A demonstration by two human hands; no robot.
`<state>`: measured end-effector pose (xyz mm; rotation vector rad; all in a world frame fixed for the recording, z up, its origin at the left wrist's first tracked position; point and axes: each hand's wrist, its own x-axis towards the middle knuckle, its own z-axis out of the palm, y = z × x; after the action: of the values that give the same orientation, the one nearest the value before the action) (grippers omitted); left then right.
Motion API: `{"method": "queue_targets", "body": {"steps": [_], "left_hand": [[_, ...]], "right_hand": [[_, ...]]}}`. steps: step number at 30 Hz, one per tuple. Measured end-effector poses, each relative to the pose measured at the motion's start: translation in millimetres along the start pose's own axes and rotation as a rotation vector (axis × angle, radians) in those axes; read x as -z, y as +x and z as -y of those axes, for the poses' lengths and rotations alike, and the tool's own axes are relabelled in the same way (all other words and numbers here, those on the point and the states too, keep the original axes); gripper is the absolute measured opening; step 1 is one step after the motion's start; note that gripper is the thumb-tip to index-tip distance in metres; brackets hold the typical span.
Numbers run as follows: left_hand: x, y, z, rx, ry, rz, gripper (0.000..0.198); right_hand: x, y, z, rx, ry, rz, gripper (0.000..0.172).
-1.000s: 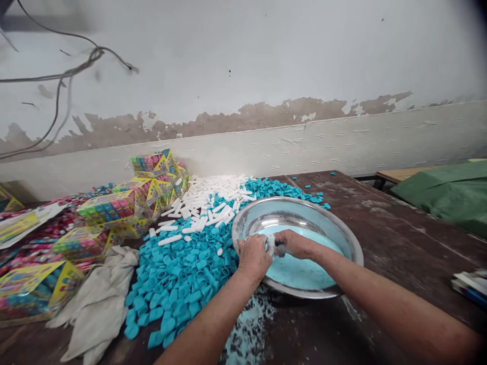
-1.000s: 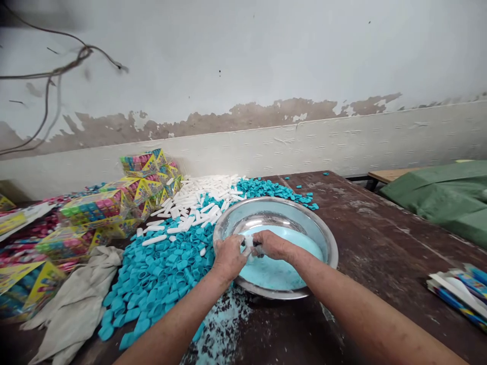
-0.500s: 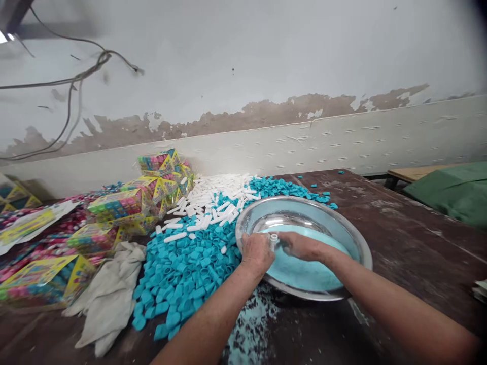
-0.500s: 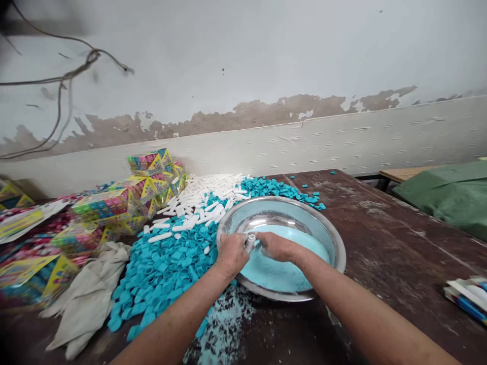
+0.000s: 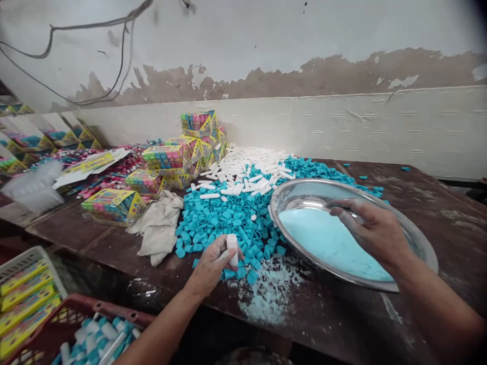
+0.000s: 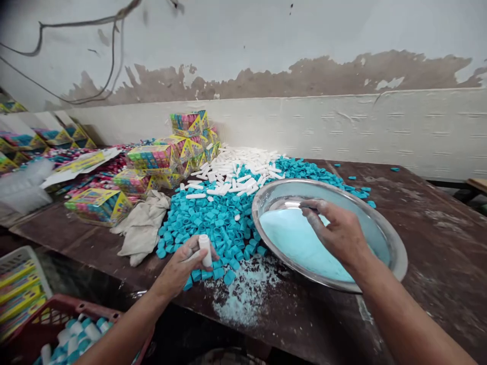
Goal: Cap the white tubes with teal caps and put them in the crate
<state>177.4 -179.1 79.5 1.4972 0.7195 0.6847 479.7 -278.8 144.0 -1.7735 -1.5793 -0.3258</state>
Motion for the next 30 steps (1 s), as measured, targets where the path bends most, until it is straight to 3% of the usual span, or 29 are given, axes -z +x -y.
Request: {"method": "queue_targets", "body": {"steps": [2,4,6,8,11,14,21,24,26,30], "left_hand": [[10.8,-14,16,0.059,-0.064,-0.023,0.024],[14.0,-25,29,0.075,-0.118,-0.036,0.024],[13.1,-31,38,0.080,-0.169,-0.038,0.023],[10.9,-34,44,0.086,-0.198,-0.036,0.023],[7.7,-36,48,0.077,-0.191,-0.024,0.023],[4.8,-37,51,0.050,-0.178,0.012,0.022],[-1.9,-34,54,0.018,-0.154,0.073,0.020],[-2.8,-32,53,0.017,-0.134,0.105,0.020],[-1.2,-32,52,0.024,-0.130,0.115,0.021],[5.5,-35,53,0.053,-0.159,0.081,0.024]], "right_hand": [[3,-18,33,0.132,0.108,0.071,0.019],[-9,-39,58,0.164,0.145,0.314,0.020],[-35,-56,72,0.132,0.057,0.533,0.025],[-70,-67,77,0.045,-0.099,0.596,0.028],[-117,-68,78,-0.042,-0.292,0.591,0.022],[-138,-64,78,-0.036,-0.384,0.597,0.015],[-123,-80,72,0.072,-0.164,0.448,0.016],[-114,-85,70,0.046,-0.031,0.416,0.016],[-107,-86,70,-0.002,0.036,0.470,0.015],[-97,-88,74,-0.051,0.197,0.726,0.011]]}}
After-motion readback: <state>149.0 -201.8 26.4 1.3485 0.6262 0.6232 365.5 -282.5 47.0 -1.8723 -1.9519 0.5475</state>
